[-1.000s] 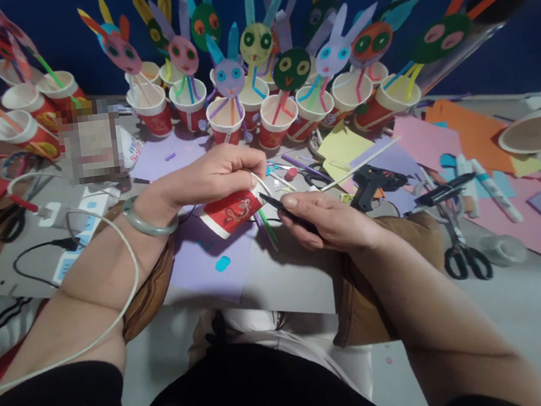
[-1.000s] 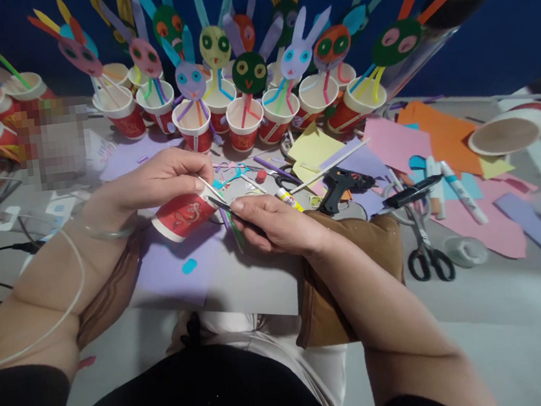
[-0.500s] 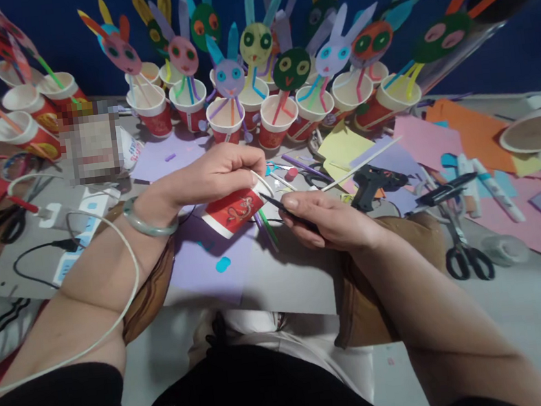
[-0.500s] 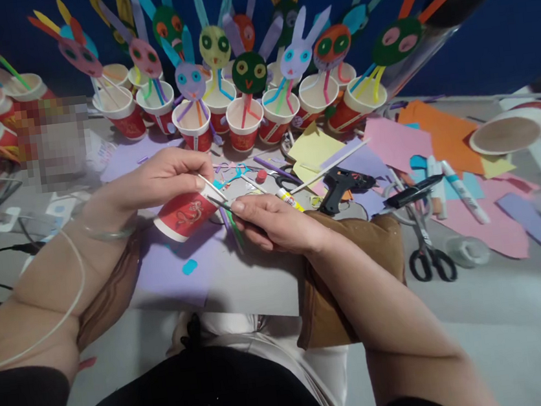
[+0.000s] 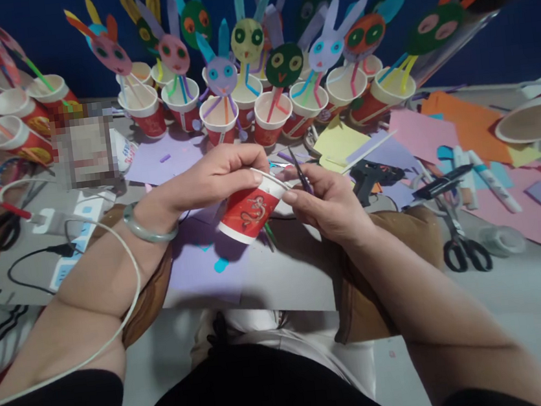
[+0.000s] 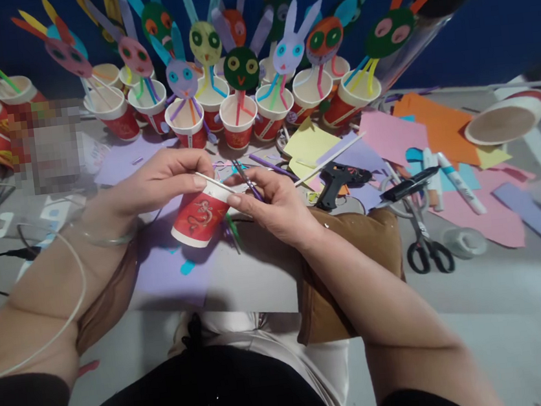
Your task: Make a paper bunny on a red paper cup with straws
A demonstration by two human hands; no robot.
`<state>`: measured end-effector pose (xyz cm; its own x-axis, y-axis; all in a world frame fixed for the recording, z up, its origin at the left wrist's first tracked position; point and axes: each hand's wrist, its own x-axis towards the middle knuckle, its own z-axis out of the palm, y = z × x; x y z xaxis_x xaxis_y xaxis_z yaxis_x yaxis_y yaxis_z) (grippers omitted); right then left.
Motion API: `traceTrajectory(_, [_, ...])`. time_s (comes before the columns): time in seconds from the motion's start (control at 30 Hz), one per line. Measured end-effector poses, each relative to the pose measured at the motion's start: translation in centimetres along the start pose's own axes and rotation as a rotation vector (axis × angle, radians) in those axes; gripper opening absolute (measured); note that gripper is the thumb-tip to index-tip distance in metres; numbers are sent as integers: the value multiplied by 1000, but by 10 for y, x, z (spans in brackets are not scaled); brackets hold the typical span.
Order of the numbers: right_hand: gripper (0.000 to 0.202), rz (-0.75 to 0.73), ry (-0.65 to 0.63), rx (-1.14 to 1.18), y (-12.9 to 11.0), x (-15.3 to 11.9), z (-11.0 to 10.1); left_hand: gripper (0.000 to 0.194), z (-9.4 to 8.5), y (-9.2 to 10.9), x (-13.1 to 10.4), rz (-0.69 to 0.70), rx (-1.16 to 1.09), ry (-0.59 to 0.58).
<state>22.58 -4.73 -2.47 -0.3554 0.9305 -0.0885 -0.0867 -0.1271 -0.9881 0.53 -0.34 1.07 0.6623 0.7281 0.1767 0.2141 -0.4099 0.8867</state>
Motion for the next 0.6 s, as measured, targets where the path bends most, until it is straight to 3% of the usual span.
traceTrajectory(0.13, [41, -38, -20, -34, 4, 0, -1, 18, 5, -2, 1, 35, -1, -6])
traceTrajectory(0.33, [39, -186, 81, -203, 0, -1, 2, 16, 11, -5, 1, 70, 97, 32])
traceTrajectory(0.47, [28, -295, 156, -376, -1, -6, 4, 9, 17, -5, -1, 115, 258, 141])
traceTrajectory(0.6, [8, -431, 214, -653, 6, -10, 0, 12, 20, -7, 1, 245, 421, 183])
